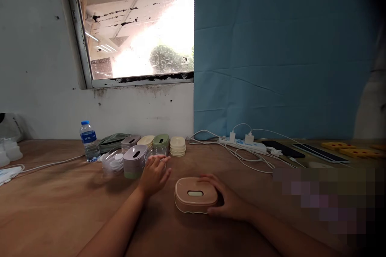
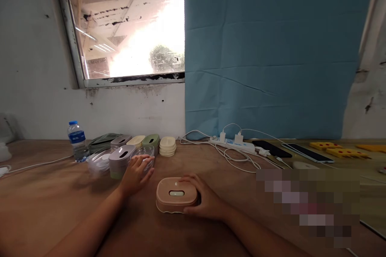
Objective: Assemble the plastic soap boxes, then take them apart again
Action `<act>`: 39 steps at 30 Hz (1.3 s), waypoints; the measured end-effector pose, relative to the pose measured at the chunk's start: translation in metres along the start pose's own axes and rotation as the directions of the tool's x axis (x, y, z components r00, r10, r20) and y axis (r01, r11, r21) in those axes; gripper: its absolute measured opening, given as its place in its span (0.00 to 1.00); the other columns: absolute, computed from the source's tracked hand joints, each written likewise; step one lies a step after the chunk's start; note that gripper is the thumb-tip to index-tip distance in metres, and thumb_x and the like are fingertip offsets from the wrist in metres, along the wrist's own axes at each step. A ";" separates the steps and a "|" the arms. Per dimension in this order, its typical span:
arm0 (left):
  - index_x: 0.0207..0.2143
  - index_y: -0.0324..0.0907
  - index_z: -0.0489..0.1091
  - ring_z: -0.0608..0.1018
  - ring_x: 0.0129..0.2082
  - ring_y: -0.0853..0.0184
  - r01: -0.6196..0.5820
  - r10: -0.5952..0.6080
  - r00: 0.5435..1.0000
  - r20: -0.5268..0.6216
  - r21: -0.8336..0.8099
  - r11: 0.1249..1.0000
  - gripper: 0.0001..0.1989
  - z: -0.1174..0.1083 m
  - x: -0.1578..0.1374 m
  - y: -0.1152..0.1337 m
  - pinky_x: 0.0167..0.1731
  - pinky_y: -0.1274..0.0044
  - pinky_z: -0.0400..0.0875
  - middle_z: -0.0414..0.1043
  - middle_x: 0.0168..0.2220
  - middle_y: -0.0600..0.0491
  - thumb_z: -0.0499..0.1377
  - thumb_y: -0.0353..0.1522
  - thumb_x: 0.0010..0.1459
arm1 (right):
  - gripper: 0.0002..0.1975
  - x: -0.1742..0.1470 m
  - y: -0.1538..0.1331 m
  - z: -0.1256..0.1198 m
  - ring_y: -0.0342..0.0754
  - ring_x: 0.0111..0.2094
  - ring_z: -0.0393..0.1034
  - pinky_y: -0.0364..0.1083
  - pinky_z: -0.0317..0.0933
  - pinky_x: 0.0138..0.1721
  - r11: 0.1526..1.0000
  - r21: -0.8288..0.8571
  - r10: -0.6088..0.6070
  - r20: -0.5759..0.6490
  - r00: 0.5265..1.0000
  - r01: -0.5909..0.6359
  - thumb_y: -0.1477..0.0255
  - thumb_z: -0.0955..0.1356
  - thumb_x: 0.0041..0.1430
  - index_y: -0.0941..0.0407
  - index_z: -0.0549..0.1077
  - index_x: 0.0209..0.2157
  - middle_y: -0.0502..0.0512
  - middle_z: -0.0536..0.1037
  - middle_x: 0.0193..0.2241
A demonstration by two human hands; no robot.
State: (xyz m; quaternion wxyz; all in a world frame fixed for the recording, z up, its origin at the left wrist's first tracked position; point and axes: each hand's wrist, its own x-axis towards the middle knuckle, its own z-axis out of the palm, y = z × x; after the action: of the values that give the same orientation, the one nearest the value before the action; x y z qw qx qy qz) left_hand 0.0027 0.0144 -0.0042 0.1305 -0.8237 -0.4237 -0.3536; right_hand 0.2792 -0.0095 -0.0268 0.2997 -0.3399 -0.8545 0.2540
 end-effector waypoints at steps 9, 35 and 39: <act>0.46 0.44 0.66 0.61 0.54 0.55 -0.020 0.302 0.857 0.418 -0.559 0.829 0.31 0.003 -0.006 0.032 0.51 0.69 0.58 0.66 0.48 0.48 0.65 0.41 0.37 | 0.44 -0.003 -0.001 0.003 0.57 0.53 0.54 0.53 0.52 0.52 0.999 0.039 0.031 0.007 0.999 -0.032 0.64 0.73 0.37 0.56 0.51 0.55 0.62 0.57 0.53; 0.42 0.41 0.61 0.67 0.44 0.64 0.188 -0.276 0.959 0.061 -0.867 0.461 0.13 0.011 -0.004 0.033 0.46 0.73 0.60 0.64 0.41 0.49 0.54 0.30 0.51 | 0.23 0.021 0.019 -0.019 0.50 0.25 0.71 0.48 0.66 0.25 0.924 0.360 0.254 -0.321 0.912 -0.131 0.53 0.67 0.45 0.57 0.74 0.35 0.55 0.77 0.25; 0.24 0.38 0.67 0.69 0.33 0.68 0.127 0.029 0.982 0.189 -0.758 0.639 0.07 0.004 -0.004 0.031 0.39 0.75 0.63 0.67 0.27 0.53 0.51 0.21 0.44 | 0.25 0.067 0.017 -0.040 0.51 0.29 0.70 0.47 0.65 0.27 0.980 0.174 0.172 -0.507 0.844 -0.095 0.56 0.70 0.41 0.58 0.73 0.39 0.55 0.76 0.29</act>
State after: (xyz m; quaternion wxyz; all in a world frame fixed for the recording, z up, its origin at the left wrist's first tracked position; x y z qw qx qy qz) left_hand 0.0275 -0.0045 -0.0073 -0.2803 -0.8181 -0.2663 -0.4257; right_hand 0.2748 0.0595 0.0129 0.5244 -0.4323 -0.6956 0.2332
